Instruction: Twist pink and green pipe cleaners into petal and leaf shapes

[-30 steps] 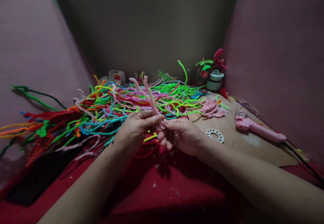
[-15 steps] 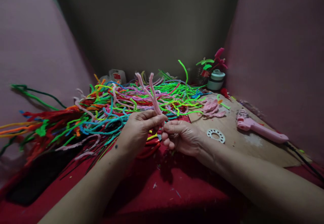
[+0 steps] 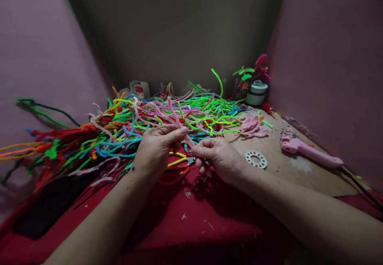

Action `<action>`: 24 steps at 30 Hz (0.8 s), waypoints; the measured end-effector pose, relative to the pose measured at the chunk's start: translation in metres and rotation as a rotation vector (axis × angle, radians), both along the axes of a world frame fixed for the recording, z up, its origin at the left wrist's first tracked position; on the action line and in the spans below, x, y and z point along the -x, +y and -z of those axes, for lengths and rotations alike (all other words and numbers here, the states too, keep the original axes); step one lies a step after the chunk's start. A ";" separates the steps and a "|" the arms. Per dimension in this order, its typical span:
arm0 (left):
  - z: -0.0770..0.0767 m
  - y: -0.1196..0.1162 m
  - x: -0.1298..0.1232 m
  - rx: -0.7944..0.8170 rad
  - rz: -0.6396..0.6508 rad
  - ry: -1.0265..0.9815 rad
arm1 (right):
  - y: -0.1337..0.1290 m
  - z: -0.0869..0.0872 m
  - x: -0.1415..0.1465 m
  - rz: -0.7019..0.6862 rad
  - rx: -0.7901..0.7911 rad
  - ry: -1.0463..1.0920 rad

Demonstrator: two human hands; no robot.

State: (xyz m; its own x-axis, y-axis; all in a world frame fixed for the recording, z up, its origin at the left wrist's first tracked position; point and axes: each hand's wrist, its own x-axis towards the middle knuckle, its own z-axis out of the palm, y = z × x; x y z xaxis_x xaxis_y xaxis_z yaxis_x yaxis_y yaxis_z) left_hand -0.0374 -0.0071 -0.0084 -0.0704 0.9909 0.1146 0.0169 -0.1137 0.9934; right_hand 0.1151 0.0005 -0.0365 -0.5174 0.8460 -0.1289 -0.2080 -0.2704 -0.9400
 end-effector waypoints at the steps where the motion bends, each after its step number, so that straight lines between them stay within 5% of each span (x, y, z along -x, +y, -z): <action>1: -0.001 0.000 0.001 -0.011 -0.010 -0.005 | 0.000 0.000 0.000 -0.004 -0.033 -0.003; 7: 0.001 0.000 -0.003 0.039 0.034 -0.052 | 0.002 0.000 0.000 0.002 -0.160 0.131; 24: 0.008 -0.001 -0.005 0.002 0.124 0.062 | 0.007 0.006 0.002 0.028 -0.068 0.159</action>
State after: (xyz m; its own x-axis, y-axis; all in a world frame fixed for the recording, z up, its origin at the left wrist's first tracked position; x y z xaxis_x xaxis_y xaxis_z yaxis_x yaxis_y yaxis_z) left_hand -0.0322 -0.0083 -0.0161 0.0597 0.9918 0.1128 0.0639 -0.1165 0.9911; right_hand 0.1131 0.0072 -0.0424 -0.5028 0.8644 0.0102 -0.3617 -0.1996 -0.9107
